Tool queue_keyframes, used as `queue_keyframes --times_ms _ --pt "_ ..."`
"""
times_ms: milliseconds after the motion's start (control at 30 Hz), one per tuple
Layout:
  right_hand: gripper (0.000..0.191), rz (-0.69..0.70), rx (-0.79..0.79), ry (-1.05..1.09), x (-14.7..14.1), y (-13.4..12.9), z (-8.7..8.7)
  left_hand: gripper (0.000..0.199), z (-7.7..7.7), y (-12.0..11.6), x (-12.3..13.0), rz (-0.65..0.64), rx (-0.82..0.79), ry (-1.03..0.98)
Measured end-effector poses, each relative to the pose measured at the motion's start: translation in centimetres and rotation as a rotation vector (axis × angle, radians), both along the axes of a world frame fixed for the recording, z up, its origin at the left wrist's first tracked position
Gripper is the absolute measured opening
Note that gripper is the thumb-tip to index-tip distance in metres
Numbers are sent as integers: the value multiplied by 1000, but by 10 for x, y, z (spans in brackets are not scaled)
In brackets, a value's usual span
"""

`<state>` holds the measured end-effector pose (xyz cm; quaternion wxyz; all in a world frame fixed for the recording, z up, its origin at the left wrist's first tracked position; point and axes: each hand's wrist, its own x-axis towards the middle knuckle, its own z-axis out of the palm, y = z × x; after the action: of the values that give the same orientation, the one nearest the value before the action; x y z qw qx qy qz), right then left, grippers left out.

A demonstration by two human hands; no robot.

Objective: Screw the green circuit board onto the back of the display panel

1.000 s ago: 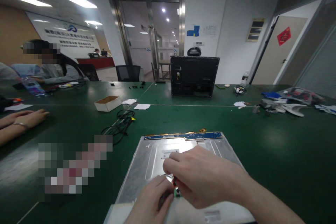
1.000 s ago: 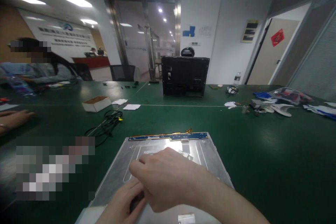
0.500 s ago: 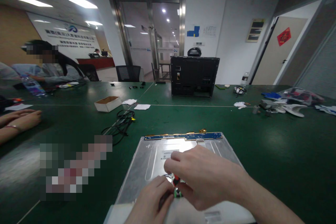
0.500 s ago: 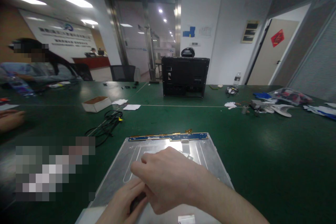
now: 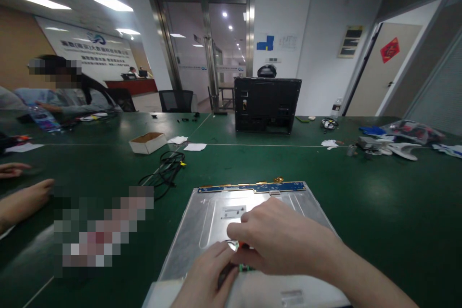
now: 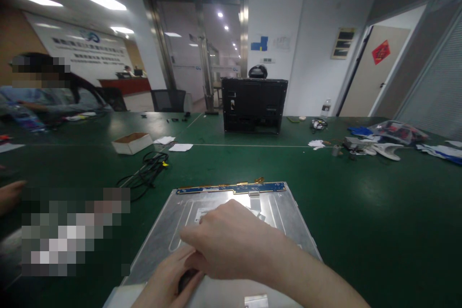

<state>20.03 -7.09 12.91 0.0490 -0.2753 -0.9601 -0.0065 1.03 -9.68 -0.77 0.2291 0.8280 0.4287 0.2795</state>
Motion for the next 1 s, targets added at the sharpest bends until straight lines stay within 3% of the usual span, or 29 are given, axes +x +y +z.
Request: queue_keyframes --times_ms 300,633,1000 --pt "16 85 -17 2 3 -2 5 15 1 0 0 3 1 5" --pt "14 14 17 10 1 0 0 16 2 -1 2 23 23 -19" --pt "18 74 -24 10 2 -2 3 13 3 0 1 -6 -43 21"
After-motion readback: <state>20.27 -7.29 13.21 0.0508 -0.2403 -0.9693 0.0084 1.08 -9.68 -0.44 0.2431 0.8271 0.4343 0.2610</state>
